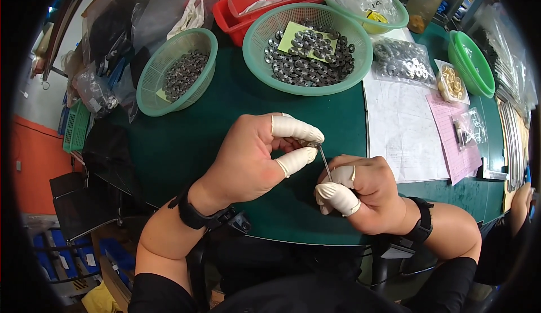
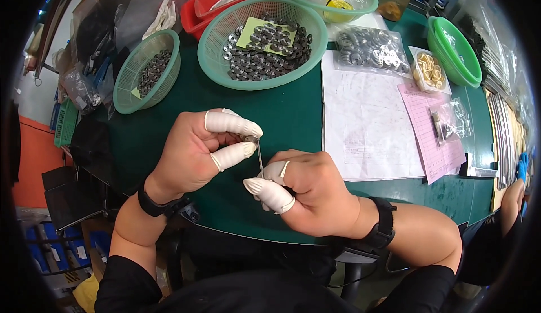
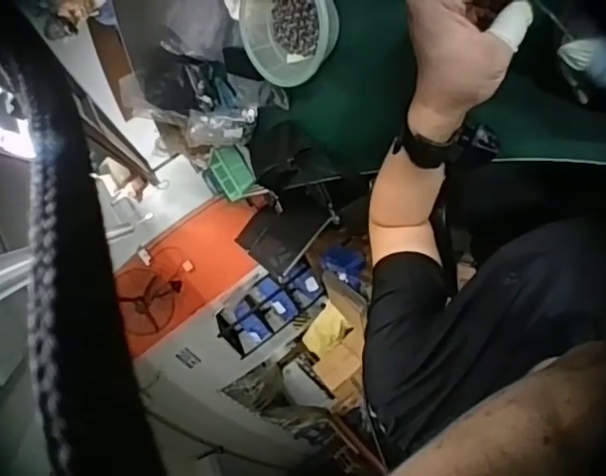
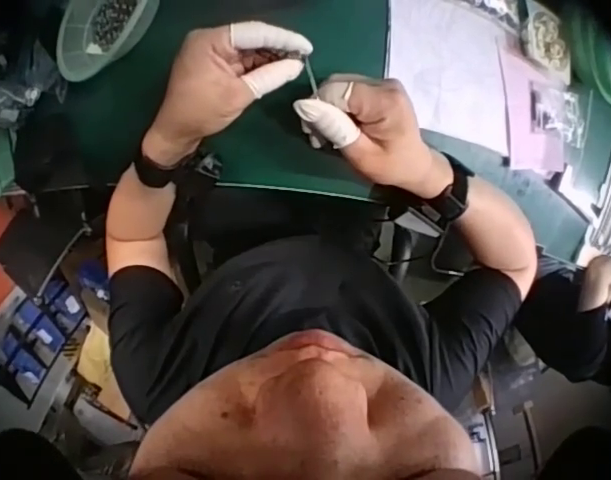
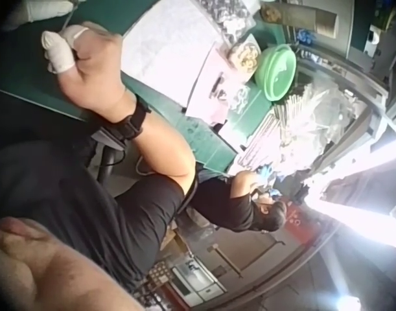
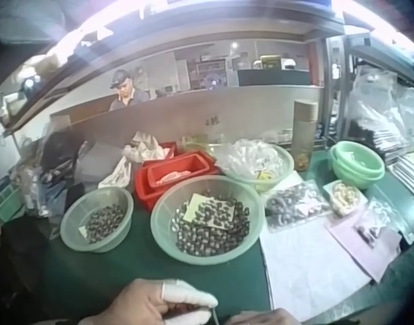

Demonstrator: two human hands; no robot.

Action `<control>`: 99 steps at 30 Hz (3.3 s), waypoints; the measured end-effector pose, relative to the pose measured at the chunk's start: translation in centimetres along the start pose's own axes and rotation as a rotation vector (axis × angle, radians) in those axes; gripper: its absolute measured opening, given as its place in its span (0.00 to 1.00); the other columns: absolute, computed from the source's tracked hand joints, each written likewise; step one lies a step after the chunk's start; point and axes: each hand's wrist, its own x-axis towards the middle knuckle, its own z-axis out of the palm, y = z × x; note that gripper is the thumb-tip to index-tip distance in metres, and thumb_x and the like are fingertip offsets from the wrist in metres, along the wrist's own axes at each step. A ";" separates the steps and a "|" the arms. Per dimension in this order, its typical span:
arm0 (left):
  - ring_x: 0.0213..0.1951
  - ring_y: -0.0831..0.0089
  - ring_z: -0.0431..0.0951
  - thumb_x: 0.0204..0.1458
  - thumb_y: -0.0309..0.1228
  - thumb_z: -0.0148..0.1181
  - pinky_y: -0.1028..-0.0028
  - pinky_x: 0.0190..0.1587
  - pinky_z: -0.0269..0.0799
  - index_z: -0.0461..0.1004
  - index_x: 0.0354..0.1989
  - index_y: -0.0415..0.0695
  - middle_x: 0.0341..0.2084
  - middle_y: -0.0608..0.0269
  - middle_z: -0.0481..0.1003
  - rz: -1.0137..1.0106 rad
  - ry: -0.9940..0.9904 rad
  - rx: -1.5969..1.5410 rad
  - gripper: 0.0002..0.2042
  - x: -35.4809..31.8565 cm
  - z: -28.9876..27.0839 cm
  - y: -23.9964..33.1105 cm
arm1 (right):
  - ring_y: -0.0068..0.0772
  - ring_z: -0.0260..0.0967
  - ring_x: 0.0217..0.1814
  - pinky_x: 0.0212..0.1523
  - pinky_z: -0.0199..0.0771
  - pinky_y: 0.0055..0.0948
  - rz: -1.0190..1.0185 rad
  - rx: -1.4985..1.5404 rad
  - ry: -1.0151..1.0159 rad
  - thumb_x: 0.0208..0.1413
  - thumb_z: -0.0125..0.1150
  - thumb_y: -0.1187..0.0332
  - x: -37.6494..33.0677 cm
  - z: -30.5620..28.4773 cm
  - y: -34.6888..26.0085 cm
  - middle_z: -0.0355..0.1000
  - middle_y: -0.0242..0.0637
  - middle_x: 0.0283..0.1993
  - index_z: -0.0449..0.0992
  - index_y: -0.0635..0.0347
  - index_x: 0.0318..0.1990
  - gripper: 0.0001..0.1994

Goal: The person picks up a metal part from a basket, slides it onto a thin metal rod, and rotates it by hand. After removing the part, they place it into a different basket and repeat the process.

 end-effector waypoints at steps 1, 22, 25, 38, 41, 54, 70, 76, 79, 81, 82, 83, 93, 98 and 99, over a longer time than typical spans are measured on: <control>0.40 0.76 0.78 0.51 0.12 0.61 0.77 0.45 0.75 0.79 0.43 0.33 0.38 0.61 0.77 -0.003 -0.001 0.006 0.11 0.0 0.0 0.0 | 0.30 0.73 0.28 0.29 0.72 0.27 -0.002 0.001 0.001 0.61 0.55 0.75 0.0 0.0 0.0 0.74 0.34 0.22 0.74 0.62 0.23 0.12; 0.37 0.80 0.79 0.53 0.18 0.63 0.78 0.42 0.76 0.80 0.42 0.35 0.34 0.63 0.81 -0.036 -0.004 -0.064 0.08 0.0 -0.1 -0.1 | 0.38 0.69 0.22 0.29 0.70 0.33 -0.074 -0.039 0.058 0.57 0.62 0.76 0.0 0.3 0.1 0.71 0.35 0.18 0.74 0.61 0.20 0.12; 0.37 0.80 0.79 0.53 0.18 0.63 0.78 0.42 0.76 0.80 0.42 0.34 0.34 0.63 0.81 -0.042 -0.005 -0.068 0.08 0.0 -0.1 -0.1 | 0.35 0.71 0.26 0.30 0.71 0.30 -0.040 -0.049 0.020 0.59 0.58 0.76 0.0 0.1 -0.1 0.73 0.34 0.20 0.74 0.61 0.20 0.13; 0.40 0.78 0.78 0.52 0.12 0.60 0.77 0.46 0.75 0.79 0.42 0.34 0.36 0.63 0.78 -0.095 -0.044 -0.039 0.10 0.0 -0.2 0.4 | 0.40 0.69 0.22 0.29 0.68 0.35 -0.093 -0.045 0.074 0.56 0.64 0.76 0.1 0.4 0.2 0.69 0.35 0.17 0.71 0.61 0.19 0.14; 0.39 0.78 0.78 0.52 0.12 0.60 0.78 0.45 0.75 0.79 0.42 0.34 0.35 0.63 0.77 -0.079 -0.048 -0.023 0.10 0.0 -0.3 0.3 | 0.40 0.69 0.22 0.29 0.68 0.35 -0.096 -0.077 0.073 0.56 0.64 0.75 0.1 0.5 0.1 0.69 0.36 0.17 0.72 0.61 0.19 0.13; 0.37 0.76 0.78 0.51 0.12 0.60 0.77 0.41 0.74 0.79 0.44 0.34 0.37 0.59 0.77 0.029 -0.090 -0.006 0.12 -0.1 -0.3 0.2 | 0.37 0.69 0.21 0.25 0.69 0.32 -0.041 0.008 0.058 0.58 0.62 0.75 -0.1 0.4 0.2 0.72 0.36 0.19 0.75 0.62 0.22 0.12; 0.42 0.75 0.79 0.52 0.12 0.60 0.76 0.46 0.77 0.79 0.43 0.33 0.38 0.58 0.79 0.013 -0.007 -0.004 0.10 -0.4 0.2 0.3 | 0.32 0.74 0.30 0.32 0.73 0.28 0.068 0.061 -0.086 0.62 0.53 0.74 0.0 0.0 -0.3 0.75 0.33 0.23 0.74 0.62 0.23 0.13; 0.41 0.76 0.79 0.52 0.12 0.60 0.77 0.46 0.76 0.79 0.43 0.33 0.38 0.59 0.79 -0.032 0.068 0.035 0.10 0.1 -0.3 -0.1 | 0.33 0.74 0.30 0.32 0.73 0.29 -0.048 -0.049 -0.112 0.62 0.54 0.74 0.1 -0.3 -0.3 0.74 0.33 0.22 0.73 0.61 0.22 0.13; 0.36 0.79 0.80 0.53 0.18 0.62 0.79 0.40 0.76 0.80 0.40 0.34 0.33 0.62 0.81 0.025 0.049 -0.067 0.08 0.1 -0.1 -0.4 | 0.33 0.74 0.30 0.32 0.73 0.29 0.012 -0.029 -0.059 0.62 0.54 0.74 0.1 -0.3 -0.4 0.74 0.33 0.22 0.73 0.61 0.22 0.13; 0.36 0.79 0.80 0.53 0.18 0.62 0.79 0.41 0.76 0.81 0.40 0.35 0.33 0.63 0.81 0.040 0.031 -0.055 0.08 0.1 -0.1 -0.4 | 0.34 0.74 0.30 0.32 0.73 0.29 -0.026 -0.015 -0.039 0.62 0.53 0.75 0.1 -0.1 -0.2 0.74 0.33 0.22 0.73 0.61 0.22 0.13; 0.36 0.79 0.80 0.53 0.18 0.62 0.78 0.41 0.76 0.81 0.40 0.35 0.33 0.63 0.81 0.053 0.017 -0.042 0.08 0.1 -0.1 -0.4 | 0.34 0.73 0.30 0.32 0.73 0.29 -0.044 -0.007 -0.030 0.62 0.53 0.75 0.1 0.0 -0.2 0.74 0.33 0.22 0.73 0.61 0.23 0.13; 0.36 0.79 0.79 0.53 0.18 0.62 0.78 0.41 0.76 0.81 0.40 0.35 0.33 0.63 0.80 0.064 0.003 -0.028 0.08 0.1 -0.1 -0.4 | 0.34 0.73 0.30 0.32 0.73 0.29 -0.043 -0.007 -0.028 0.62 0.53 0.75 0.0 0.0 -0.2 0.74 0.33 0.22 0.73 0.61 0.23 0.13; 0.38 0.77 0.78 0.51 0.14 0.61 0.79 0.42 0.74 0.80 0.41 0.35 0.35 0.60 0.78 0.102 -0.028 0.115 0.10 0.0 -0.5 0.1 | 0.32 0.72 0.27 0.29 0.71 0.28 0.005 -0.082 -0.011 0.62 0.52 0.72 0.0 -0.2 -1.0 0.73 0.34 0.21 0.72 0.60 0.21 0.15; 0.34 0.79 0.77 0.49 0.15 0.63 0.79 0.38 0.72 0.82 0.40 0.38 0.32 0.63 0.78 0.227 -0.012 0.234 0.10 0.1 -0.5 0.1 | 0.31 0.71 0.25 0.27 0.69 0.27 0.012 -0.130 0.009 0.64 0.51 0.68 0.0 0.0 -0.6 0.72 0.34 0.20 0.71 0.59 0.19 0.18; 0.33 0.79 0.77 0.49 0.16 0.64 0.79 0.37 0.72 0.82 0.39 0.39 0.32 0.63 0.78 0.253 -0.013 0.236 0.10 0.1 -0.4 0.0 | 0.31 0.71 0.25 0.27 0.69 0.27 0.009 -0.125 0.000 0.64 0.51 0.68 0.0 0.1 -0.7 0.72 0.34 0.20 0.71 0.59 0.19 0.18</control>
